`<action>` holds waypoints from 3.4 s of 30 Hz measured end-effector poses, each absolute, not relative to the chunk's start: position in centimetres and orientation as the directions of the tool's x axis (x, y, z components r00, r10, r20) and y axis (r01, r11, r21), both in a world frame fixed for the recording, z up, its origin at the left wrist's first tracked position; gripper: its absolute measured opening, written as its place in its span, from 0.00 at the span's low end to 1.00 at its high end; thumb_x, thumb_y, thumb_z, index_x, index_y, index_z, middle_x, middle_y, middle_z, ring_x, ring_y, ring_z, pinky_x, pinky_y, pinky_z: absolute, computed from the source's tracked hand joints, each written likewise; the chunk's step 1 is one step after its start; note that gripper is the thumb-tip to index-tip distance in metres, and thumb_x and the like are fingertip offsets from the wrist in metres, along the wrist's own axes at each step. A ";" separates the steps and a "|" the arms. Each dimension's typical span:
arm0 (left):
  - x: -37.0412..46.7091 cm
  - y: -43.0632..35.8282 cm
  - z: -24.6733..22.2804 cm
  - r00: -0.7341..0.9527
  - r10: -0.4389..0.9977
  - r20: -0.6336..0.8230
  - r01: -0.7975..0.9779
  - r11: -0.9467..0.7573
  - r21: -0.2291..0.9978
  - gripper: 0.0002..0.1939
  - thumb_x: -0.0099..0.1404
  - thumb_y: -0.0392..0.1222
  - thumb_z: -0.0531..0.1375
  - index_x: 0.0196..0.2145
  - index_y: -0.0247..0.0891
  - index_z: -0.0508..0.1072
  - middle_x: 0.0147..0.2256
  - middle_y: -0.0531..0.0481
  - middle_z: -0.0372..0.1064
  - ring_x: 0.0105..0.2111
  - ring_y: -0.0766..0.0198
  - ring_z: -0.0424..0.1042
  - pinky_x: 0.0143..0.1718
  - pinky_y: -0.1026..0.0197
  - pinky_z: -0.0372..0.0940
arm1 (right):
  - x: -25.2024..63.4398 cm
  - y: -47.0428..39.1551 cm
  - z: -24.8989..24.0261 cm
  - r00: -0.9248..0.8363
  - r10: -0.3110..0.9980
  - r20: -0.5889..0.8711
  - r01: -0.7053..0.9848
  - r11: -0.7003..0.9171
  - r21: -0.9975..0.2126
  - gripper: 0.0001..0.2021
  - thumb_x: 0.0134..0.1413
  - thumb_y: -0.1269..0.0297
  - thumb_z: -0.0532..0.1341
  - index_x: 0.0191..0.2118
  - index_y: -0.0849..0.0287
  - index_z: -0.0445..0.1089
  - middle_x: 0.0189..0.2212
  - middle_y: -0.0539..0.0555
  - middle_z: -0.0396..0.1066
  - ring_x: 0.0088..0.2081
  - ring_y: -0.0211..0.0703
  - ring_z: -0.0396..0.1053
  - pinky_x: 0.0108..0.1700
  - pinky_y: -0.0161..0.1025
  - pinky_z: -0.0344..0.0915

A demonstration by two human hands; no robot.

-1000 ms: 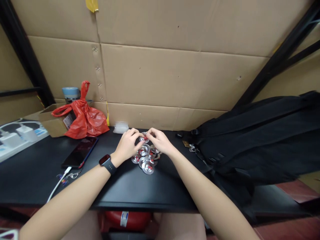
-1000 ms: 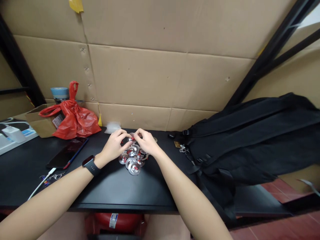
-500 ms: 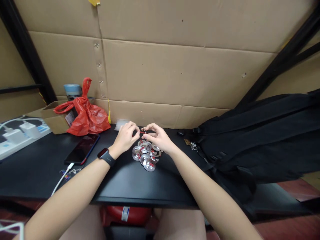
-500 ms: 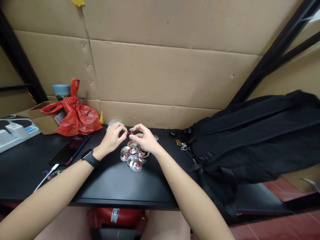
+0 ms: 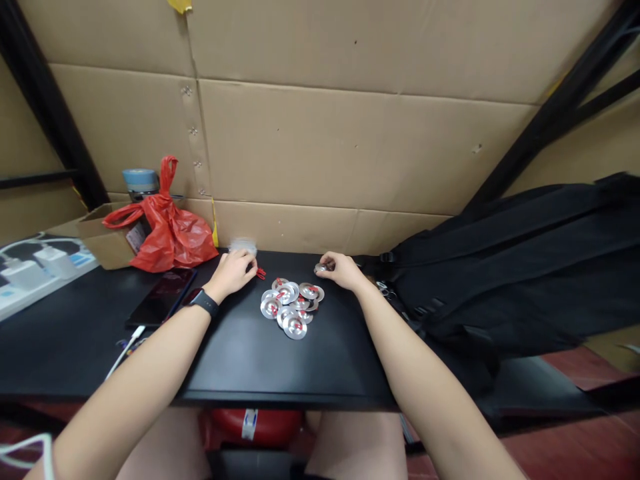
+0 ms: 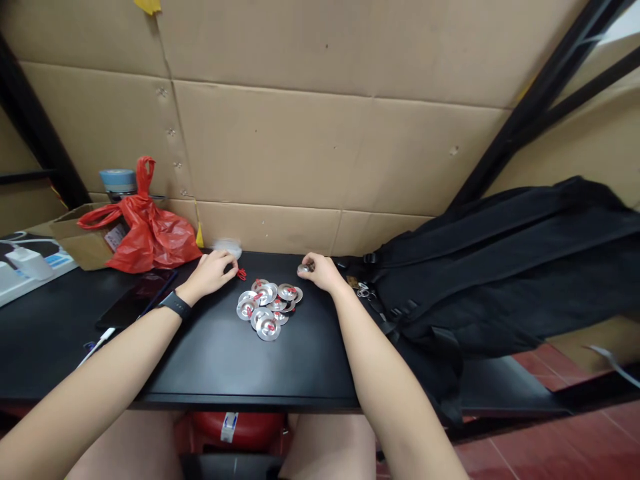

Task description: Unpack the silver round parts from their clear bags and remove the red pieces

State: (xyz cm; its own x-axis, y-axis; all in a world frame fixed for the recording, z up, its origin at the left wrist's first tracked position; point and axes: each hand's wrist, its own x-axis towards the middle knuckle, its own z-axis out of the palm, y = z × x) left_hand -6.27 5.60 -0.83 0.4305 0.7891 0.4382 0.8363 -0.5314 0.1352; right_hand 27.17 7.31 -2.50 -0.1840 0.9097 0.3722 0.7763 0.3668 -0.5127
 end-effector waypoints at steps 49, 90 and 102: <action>-4.0 4.7 -1.4 0.444 0.751 0.490 0.679 -0.638 0.362 0.11 0.67 0.38 0.56 0.43 0.43 0.76 0.45 0.50 0.76 0.46 0.57 0.72 0.50 0.54 0.63 | 18.5 3.2 -0.4 -0.392 0.772 0.500 0.457 0.635 -0.623 0.12 0.60 0.69 0.57 0.46 0.56 0.76 0.47 0.56 0.76 0.49 0.48 0.74 0.52 0.46 0.70; -5.4 5.3 -1.5 0.236 0.890 0.390 0.860 -0.379 0.343 0.07 0.61 0.43 0.60 0.31 0.43 0.78 0.38 0.49 0.78 0.43 0.51 0.72 0.43 0.53 0.62 | 26.7 6.8 -2.0 -0.153 0.950 0.272 0.859 0.264 -0.440 0.08 0.47 0.69 0.66 0.36 0.59 0.77 0.34 0.56 0.79 0.37 0.47 0.76 0.42 0.39 0.69; -3.7 3.7 -0.8 0.317 0.838 0.444 0.792 -0.492 0.362 0.07 0.61 0.38 0.58 0.35 0.43 0.77 0.39 0.50 0.76 0.43 0.53 0.70 0.45 0.52 0.60 | 25.0 5.0 0.6 -0.483 0.845 0.231 0.707 0.532 -0.467 0.10 0.48 0.55 0.69 0.31 0.56 0.80 0.42 0.55 0.76 0.42 0.47 0.74 0.47 0.42 0.68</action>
State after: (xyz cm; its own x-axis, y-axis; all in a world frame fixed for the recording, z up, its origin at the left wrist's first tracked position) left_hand -3.68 3.68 -0.79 0.3172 0.8381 0.4439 0.7918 -0.4916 0.3624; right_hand 24.97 5.04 0.55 -0.4829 0.8446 0.2312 0.7065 0.5318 -0.4669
